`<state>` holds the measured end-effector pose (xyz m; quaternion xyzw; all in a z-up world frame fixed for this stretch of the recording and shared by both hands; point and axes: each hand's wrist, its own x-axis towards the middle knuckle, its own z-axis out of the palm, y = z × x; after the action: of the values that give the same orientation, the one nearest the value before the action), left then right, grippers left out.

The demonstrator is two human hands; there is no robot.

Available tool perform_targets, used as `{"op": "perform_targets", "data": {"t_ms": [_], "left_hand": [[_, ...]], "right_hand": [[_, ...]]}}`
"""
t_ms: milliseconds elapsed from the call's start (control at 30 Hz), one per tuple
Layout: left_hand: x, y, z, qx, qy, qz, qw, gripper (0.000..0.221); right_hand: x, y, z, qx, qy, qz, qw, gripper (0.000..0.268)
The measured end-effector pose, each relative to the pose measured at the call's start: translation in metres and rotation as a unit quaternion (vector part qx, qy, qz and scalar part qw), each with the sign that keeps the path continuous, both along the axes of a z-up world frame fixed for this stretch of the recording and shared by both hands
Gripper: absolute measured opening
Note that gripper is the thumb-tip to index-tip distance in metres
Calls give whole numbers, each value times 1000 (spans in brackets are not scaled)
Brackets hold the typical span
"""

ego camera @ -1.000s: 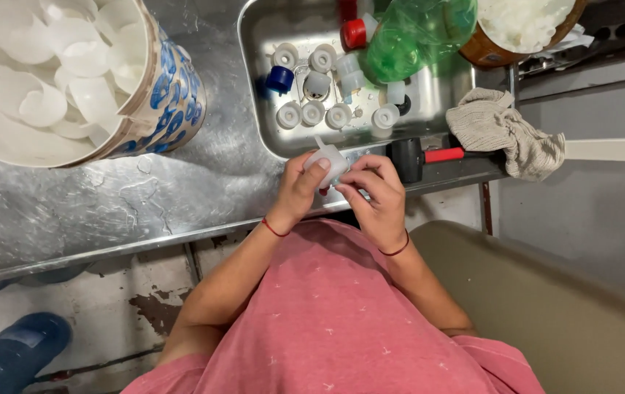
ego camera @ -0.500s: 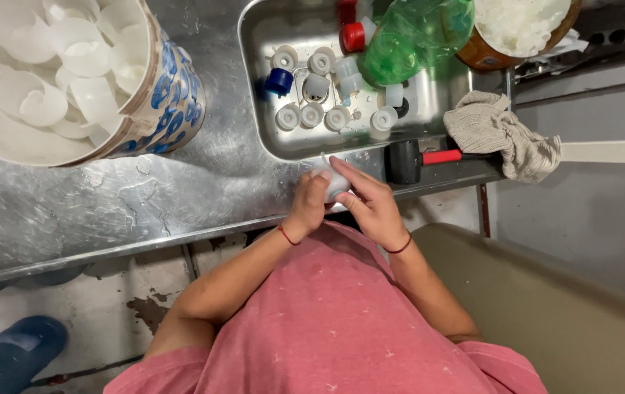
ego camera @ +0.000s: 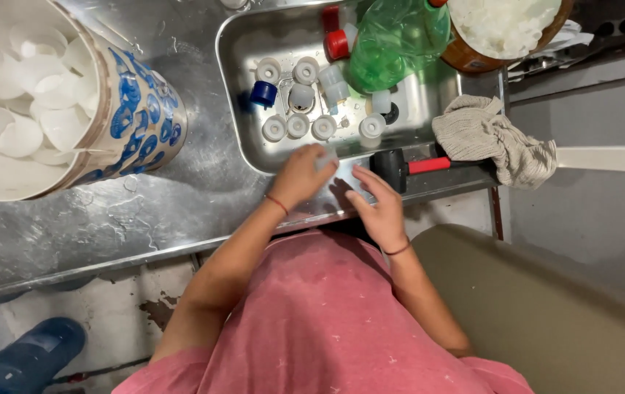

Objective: Cleaning and sorting plastic water jug caps at an industrial sink station.

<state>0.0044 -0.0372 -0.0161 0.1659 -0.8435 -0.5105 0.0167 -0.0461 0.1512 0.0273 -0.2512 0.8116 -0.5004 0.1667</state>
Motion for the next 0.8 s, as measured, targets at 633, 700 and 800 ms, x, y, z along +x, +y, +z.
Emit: {"op": "perform_targets", "data": {"t_ms": [633, 700, 800], "left_hand": [[-147, 53, -216, -251, -239, -140, 927, 22], [-139, 45, -156, -230, -220, -107, 942, 23], [-116, 44, -48, -133, -199, -17, 971, 28]], "right_hand": [[-185, 126, 38, 42, 50, -43, 997, 18], [-235, 115, 40, 38, 86, -15, 996, 17], [-327, 85, 30, 22, 180, -6, 983, 13]]}}
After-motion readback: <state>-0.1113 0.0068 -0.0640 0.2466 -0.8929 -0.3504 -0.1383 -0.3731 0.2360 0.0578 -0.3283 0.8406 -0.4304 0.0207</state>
